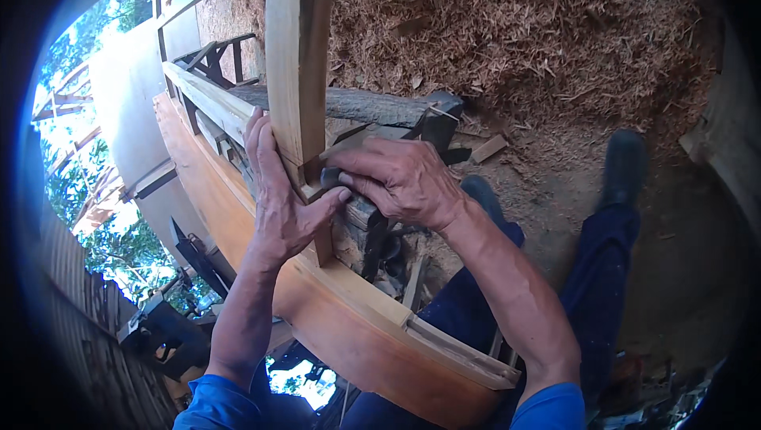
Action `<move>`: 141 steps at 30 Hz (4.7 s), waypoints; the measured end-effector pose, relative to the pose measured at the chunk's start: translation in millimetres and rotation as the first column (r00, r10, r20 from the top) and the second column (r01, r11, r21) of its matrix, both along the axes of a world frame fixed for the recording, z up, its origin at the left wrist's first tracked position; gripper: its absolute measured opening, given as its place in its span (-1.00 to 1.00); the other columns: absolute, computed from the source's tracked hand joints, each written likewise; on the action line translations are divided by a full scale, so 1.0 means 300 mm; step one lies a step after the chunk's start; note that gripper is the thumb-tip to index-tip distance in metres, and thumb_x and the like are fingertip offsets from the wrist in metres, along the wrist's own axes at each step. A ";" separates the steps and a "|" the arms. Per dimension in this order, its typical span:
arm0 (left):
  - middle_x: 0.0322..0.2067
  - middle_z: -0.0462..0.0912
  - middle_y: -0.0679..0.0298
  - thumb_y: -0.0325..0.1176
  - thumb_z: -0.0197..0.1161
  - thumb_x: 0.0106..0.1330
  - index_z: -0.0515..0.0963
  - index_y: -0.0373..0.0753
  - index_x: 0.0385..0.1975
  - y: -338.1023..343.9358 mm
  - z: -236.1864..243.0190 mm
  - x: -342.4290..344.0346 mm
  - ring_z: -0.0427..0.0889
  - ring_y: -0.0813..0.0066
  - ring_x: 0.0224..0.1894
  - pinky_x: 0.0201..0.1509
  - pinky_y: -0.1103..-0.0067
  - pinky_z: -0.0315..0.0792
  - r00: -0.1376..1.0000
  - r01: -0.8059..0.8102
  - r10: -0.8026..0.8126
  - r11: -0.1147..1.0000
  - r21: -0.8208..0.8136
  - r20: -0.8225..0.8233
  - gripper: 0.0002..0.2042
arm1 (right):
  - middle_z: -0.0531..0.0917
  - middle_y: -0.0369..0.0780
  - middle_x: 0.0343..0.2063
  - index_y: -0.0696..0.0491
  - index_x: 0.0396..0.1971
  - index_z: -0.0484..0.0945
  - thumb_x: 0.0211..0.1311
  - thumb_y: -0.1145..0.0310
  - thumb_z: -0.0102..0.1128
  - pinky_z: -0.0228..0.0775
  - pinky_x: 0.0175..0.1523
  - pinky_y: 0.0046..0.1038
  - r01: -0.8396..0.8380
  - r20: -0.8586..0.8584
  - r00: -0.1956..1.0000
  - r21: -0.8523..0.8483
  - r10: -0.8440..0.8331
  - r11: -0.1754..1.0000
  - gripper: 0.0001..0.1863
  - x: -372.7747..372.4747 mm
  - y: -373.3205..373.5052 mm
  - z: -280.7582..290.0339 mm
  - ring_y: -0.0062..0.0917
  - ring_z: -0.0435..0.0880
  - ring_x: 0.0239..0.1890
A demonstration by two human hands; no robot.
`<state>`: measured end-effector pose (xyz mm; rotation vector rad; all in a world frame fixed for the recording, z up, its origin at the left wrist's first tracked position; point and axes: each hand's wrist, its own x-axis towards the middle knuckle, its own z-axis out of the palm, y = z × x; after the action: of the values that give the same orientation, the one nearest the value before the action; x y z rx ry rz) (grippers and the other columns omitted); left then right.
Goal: The person uses a chisel and hammer to carve out a joint in a wooden frame. They then refine the joint by hand with the chisel and test the fit with another piece of wood.
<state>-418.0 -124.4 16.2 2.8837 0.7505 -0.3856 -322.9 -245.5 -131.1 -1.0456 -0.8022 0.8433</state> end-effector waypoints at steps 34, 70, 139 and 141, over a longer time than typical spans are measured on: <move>0.28 0.21 -0.15 -0.45 0.38 -0.04 0.10 -0.41 0.37 -0.011 -0.057 -0.019 0.11 -0.28 0.46 0.51 0.00 0.01 0.991 -0.039 0.032 0.998 0.051 0.128 -0.11 | 0.66 -0.25 -0.49 -0.08 -0.16 0.70 0.16 0.35 0.38 0.49 -0.36 -0.25 0.003 0.145 0.989 0.088 -0.016 0.996 -0.77 0.009 0.081 -0.069 -0.27 0.71 -0.40; 0.29 0.20 -0.19 -0.34 0.29 0.02 0.12 -0.50 0.35 -0.005 -0.071 -0.031 0.14 -0.34 0.43 0.47 -0.07 0.04 0.985 0.006 -0.018 0.997 0.071 0.174 -0.16 | 0.68 -0.25 -0.52 0.01 -0.46 0.64 0.10 0.33 0.36 0.51 -0.40 -0.21 -0.062 0.258 0.963 -0.083 0.082 0.995 -0.90 0.090 0.072 0.024 -0.27 0.71 -0.46; 0.19 0.48 -0.01 -0.29 -0.08 0.43 0.32 -0.29 0.30 -0.019 -0.058 -0.027 0.40 -0.09 0.36 0.52 -0.02 0.07 0.830 -0.170 0.225 0.974 -0.152 0.511 -0.54 | 0.65 0.13 -0.44 0.23 -0.38 0.63 0.11 0.30 0.24 0.51 -0.22 -0.08 0.212 0.209 0.975 -0.807 -0.068 0.552 -0.75 -0.074 0.101 0.368 0.02 0.68 -0.36; 0.19 0.48 0.00 -0.30 -0.05 0.41 0.32 -0.28 0.30 -0.022 -0.054 -0.030 0.39 -0.07 0.36 0.53 -0.01 0.06 0.826 -0.173 0.240 0.969 -0.175 0.510 -0.53 | 0.66 0.10 -0.46 0.20 -0.40 0.64 0.10 0.30 0.25 0.52 -0.21 -0.12 0.169 0.123 0.984 -0.865 -0.127 0.472 -0.77 -0.059 0.086 0.340 -0.03 0.69 -0.37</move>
<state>-427.0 -131.1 -0.1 2.5556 0.8768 0.3706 -340.7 -219.7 -29.0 -2.0353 -0.2323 1.1103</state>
